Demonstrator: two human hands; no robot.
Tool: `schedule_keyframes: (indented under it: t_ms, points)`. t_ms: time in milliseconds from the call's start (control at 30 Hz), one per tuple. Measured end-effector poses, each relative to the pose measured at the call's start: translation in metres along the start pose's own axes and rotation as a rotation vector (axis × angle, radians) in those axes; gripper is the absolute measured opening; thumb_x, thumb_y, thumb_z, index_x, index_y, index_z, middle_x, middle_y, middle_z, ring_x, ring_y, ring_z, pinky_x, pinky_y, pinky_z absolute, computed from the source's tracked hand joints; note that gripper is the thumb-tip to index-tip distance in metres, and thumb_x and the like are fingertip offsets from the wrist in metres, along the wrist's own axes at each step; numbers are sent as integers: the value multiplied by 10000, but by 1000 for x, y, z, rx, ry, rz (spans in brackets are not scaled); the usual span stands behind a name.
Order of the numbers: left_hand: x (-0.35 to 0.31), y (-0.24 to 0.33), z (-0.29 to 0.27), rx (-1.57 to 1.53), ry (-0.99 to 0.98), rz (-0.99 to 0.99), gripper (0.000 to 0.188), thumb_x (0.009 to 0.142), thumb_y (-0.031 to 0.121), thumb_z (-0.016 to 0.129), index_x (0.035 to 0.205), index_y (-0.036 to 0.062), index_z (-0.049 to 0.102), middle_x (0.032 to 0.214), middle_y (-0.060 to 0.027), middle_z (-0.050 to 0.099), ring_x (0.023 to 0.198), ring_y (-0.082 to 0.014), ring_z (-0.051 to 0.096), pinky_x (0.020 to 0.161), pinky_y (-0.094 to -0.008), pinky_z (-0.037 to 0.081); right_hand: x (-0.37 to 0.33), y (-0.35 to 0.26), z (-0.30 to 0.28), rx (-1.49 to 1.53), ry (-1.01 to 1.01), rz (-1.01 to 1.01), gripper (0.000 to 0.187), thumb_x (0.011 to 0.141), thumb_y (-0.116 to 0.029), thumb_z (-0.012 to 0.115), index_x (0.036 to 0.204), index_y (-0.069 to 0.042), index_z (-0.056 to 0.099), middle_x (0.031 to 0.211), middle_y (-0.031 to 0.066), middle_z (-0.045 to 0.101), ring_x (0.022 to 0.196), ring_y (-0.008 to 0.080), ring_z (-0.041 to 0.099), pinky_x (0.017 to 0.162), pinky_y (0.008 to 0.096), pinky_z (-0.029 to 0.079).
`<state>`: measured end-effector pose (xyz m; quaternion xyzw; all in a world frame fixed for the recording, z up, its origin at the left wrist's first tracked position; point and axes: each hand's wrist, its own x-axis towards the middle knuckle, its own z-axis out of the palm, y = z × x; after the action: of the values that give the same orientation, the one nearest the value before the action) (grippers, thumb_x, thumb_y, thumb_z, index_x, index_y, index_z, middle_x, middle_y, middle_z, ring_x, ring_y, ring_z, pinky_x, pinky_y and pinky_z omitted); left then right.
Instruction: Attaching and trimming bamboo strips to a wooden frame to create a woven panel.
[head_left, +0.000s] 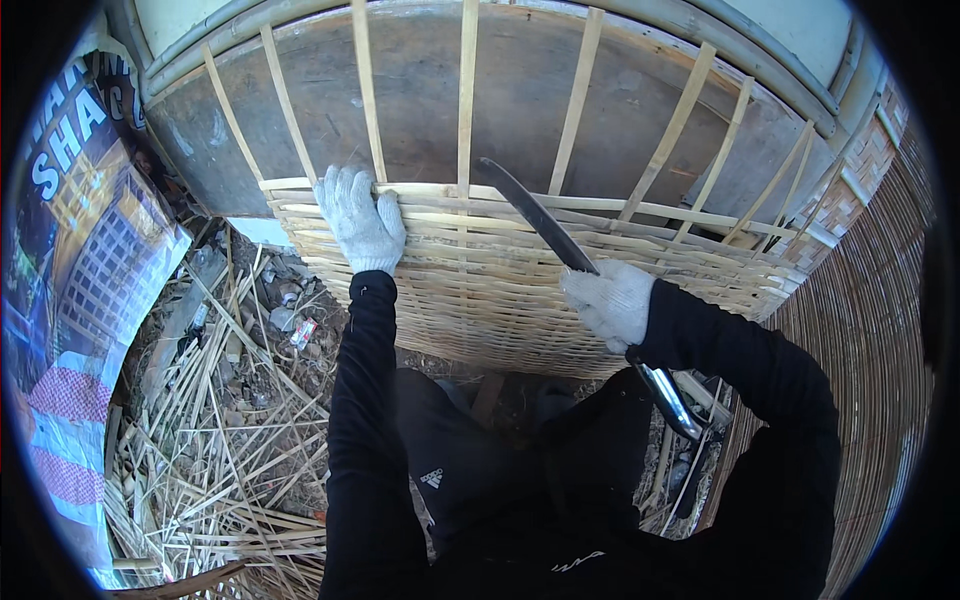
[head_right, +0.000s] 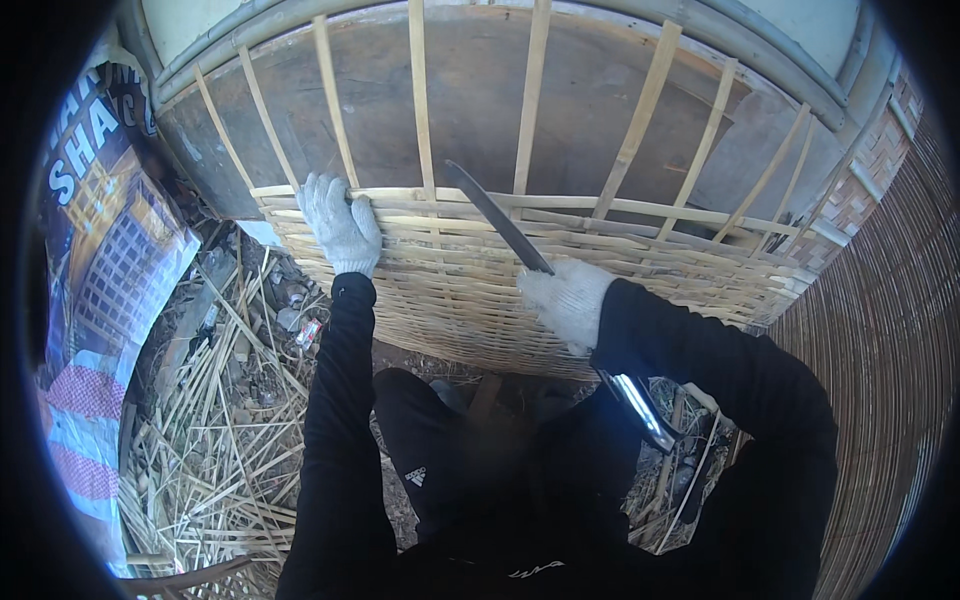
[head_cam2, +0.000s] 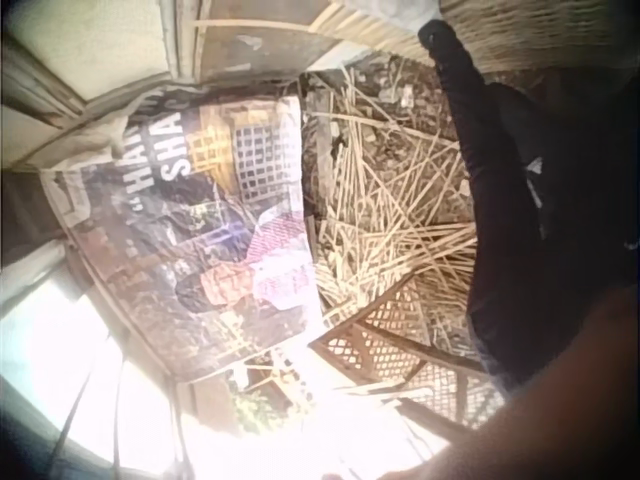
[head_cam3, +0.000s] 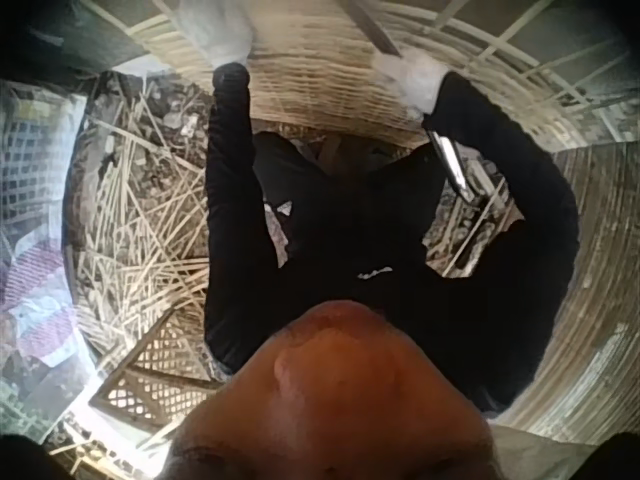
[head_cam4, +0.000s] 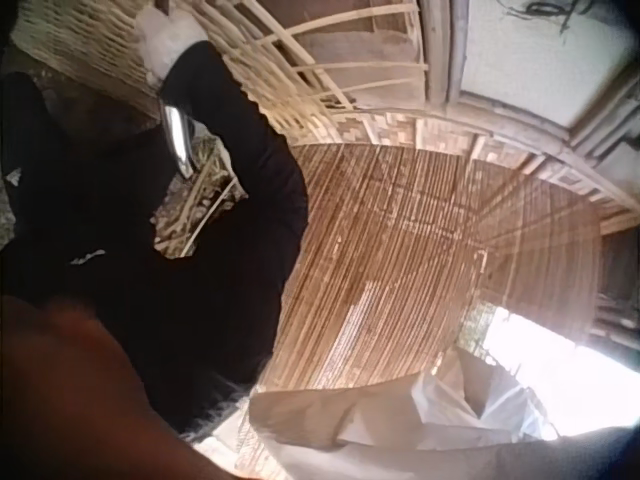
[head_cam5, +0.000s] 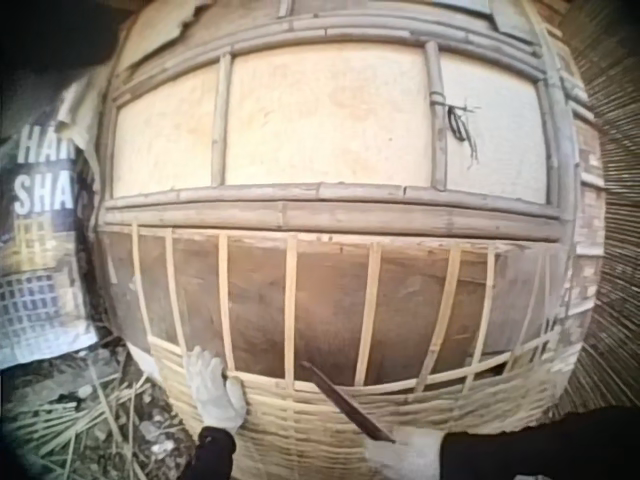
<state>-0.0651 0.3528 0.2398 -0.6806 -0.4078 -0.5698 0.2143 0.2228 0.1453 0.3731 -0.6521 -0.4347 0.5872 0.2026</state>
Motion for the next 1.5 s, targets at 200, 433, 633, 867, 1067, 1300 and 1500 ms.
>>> schedule_keyframes:
  t_ms: [200, 433, 633, 867, 1067, 1300, 1500]
  points:
    - [2, 2, -7, 27, -78, -24, 281, 877, 147, 655, 1112, -4, 617, 1218, -235, 616, 1307, -488, 512, 1187, -639, 325, 6, 2, -5, 39, -61, 102, 424, 1114, -443, 531, 975, -51, 614, 730, 10, 547, 499, 110, 476, 419, 330, 402]
    - [3, 0, 1, 23, 30, 34, 255, 848, 169, 697, 1046, 28, 617, 1145, -205, 630, 1234, -476, 524, 1125, -627, 353, -55, 20, -1, 249, 195, -643, 502, 1165, -470, 447, 1175, 2, 618, 728, -32, 511, 518, 57, 416, 450, 268, 301]
    - [5, 1, 5, 3, 31, 51, 234, 840, 148, 691, 1022, 26, 610, 1119, -210, 621, 1196, -457, 536, 1133, -620, 353, -61, 32, -31, 224, 164, -163, 542, 1162, -516, 414, 1167, -13, 615, 621, -62, 426, 454, 64, 353, 415, 247, 290]
    - [2, 2, 6, 28, -31, 25, 270, 882, 138, 664, 1111, 6, 608, 1211, -228, 609, 1276, -472, 524, 1189, -643, 318, -64, 40, -36, 192, 233, -293, 452, 1155, -469, 453, 1156, -44, 611, 700, -36, 465, 516, 63, 404, 442, 264, 328]
    - [-1, 0, 8, -11, -20, -4, 272, 897, 190, 677, 1094, 10, 622, 1201, -240, 628, 1298, -480, 520, 1200, -644, 308, -33, 70, -37, 162, 234, -347, 376, 1150, -411, 514, 1096, -49, 595, 778, -49, 477, 638, 50, 444, 561, 249, 374]
    - [-1, 1, 7, 47, 28, 47, 270, 881, 164, 680, 1096, 11, 622, 1214, -226, 630, 1301, -484, 519, 1193, -642, 318, -26, 86, -34, -69, 337, -435, 366, 1164, -386, 474, 1166, -39, 591, 727, -24, 480, 545, 77, 429, 487, 253, 341]
    - [-1, 1, 11, 10, 67, 74, 285, 880, 158, 652, 1113, 0, 605, 1212, -215, 629, 1269, -483, 530, 1188, -638, 323, -100, 88, -48, 26, 665, -574, 421, 1176, -307, 423, 1468, -21, 524, 793, -24, 551, 559, 64, 518, 498, 238, 432]
